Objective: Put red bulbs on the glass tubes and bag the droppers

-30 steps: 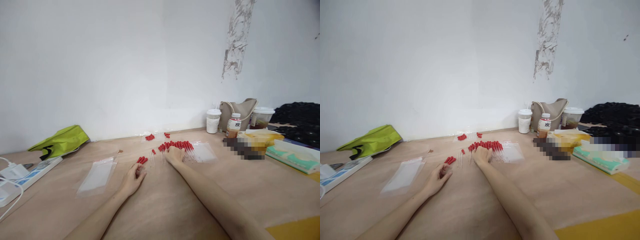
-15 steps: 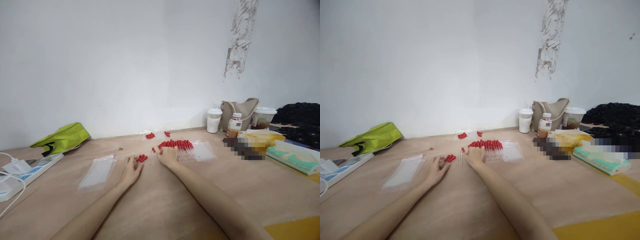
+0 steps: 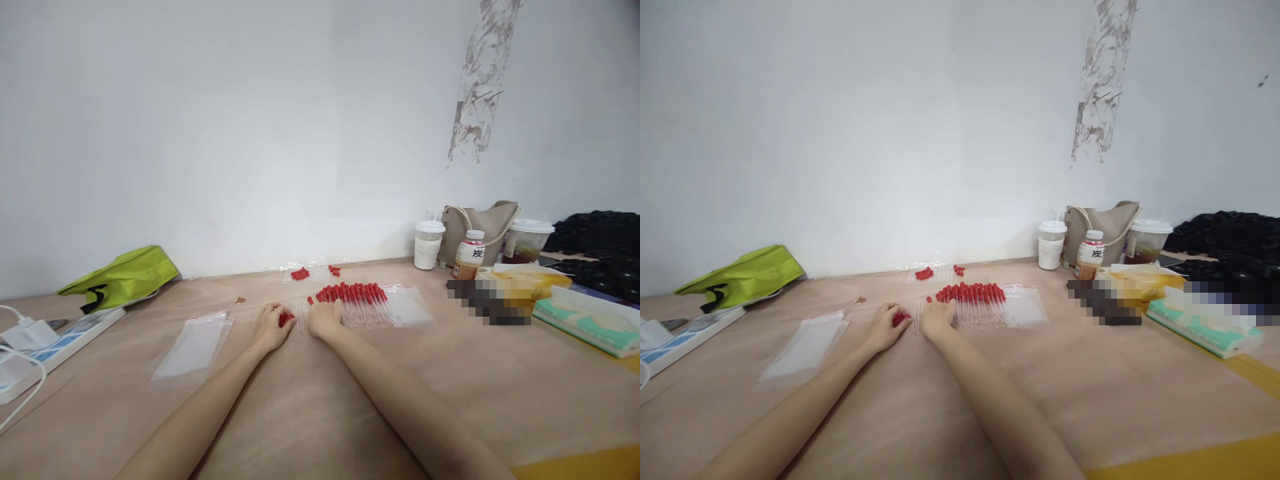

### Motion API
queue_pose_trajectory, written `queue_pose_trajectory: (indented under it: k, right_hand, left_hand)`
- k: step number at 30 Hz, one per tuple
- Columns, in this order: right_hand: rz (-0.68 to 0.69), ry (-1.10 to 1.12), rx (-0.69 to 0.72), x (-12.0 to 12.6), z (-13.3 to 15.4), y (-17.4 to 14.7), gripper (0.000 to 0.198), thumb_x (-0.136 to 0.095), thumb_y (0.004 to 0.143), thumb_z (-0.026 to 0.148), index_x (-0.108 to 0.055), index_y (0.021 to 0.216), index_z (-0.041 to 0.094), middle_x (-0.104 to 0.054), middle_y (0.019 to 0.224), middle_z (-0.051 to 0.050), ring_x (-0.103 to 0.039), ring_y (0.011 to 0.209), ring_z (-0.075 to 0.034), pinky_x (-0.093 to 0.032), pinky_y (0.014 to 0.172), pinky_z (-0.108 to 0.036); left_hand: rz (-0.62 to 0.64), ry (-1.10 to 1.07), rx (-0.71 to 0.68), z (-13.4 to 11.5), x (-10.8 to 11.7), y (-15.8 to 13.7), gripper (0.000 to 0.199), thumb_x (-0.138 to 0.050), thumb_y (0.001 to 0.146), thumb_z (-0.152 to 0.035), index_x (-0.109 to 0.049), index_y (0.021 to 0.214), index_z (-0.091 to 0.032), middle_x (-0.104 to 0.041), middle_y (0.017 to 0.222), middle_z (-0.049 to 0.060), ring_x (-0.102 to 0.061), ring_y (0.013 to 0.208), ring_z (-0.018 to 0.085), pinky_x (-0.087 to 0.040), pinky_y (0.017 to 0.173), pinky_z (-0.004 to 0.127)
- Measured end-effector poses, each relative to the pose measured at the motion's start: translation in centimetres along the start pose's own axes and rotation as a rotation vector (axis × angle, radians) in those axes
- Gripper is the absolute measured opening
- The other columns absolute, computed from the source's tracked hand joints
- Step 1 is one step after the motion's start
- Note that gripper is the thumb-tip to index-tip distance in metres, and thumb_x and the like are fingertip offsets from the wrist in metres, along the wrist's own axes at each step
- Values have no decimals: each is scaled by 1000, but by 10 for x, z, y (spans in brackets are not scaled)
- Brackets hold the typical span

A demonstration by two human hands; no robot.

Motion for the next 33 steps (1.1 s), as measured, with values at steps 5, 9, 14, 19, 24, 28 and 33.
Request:
queue_pose_trajectory:
  k: [5, 9, 14, 19, 24, 28, 33]
  right_hand:
    - [-135, 10, 61, 11, -31, -31, 23, -42, 79, 25, -59, 87, 11, -62, 92, -17, -55, 87, -26, -33, 75, -36]
    - [-248, 155, 253, 13, -67, -64, 21, -32, 85, 21, -50, 91, 13, -60, 83, -11, -54, 71, -18, -37, 63, -28]
    - [-421, 388, 465, 14, -93, -95, 18, -34, 85, 20, -49, 95, 17, -59, 85, -7, -53, 78, -18, -39, 70, -31]
    - [-453, 388, 562, 18, -86, -115, 23, -35, 85, 16, -53, 98, 20, -60, 89, -5, -52, 84, -17, -35, 77, -32]
    - [-430, 300, 584, 20, -76, -124, 16, -40, 83, 18, -56, 85, 18, -60, 76, -3, -51, 69, -14, -30, 75, -32]
    - [-425, 292, 592, 18, -72, -127, 16, -40, 83, 19, -57, 83, 18, -61, 76, -2, -51, 68, -12, -26, 77, -32]
    - [-419, 301, 600, 18, -69, -128, 18, -39, 84, 21, -57, 82, 18, -61, 75, -3, -51, 67, -12, -25, 76, -31]
  left_hand:
    - [-85, -25, -42, -15, 11, -2, 12, -57, 73, -28, -61, 77, -18, -52, 93, 7, -46, 94, 24, -35, 85, 38]
    - [-114, -101, -88, -40, 26, -20, 14, -49, 80, -31, -57, 83, -19, -53, 90, 4, -48, 88, 20, -37, 81, 33]
    - [113, -591, -69, -65, 17, -53, 16, -44, 84, -31, -48, 95, -19, -52, 78, 1, -50, 67, 14, -41, 63, 25]
    - [246, -855, 17, -71, 3, -66, 24, -49, 82, -30, -46, 102, -18, -55, 78, 1, -53, 69, 13, -43, 66, 26]
    - [322, -931, 89, -70, -2, -66, 22, -63, 71, -30, -47, 70, -15, -54, 73, 1, -53, 71, 14, -43, 64, 25]
    - [288, -908, 94, -71, 1, -67, 24, -62, 71, -31, -44, 71, -16, -52, 71, -1, -52, 68, 12, -42, 62, 23]
    - [283, -738, 64, -73, 3, -69, 23, -56, 76, -33, -53, 93, -16, -57, 81, 4, -53, 70, 14, -43, 64, 25]
Point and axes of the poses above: each hand's wrist, its own y-axis towards the middle knuckle, its own x-axis out of the back of the hand, z = x × y, the point moved 5 cm from there along y, towards the middle knuckle
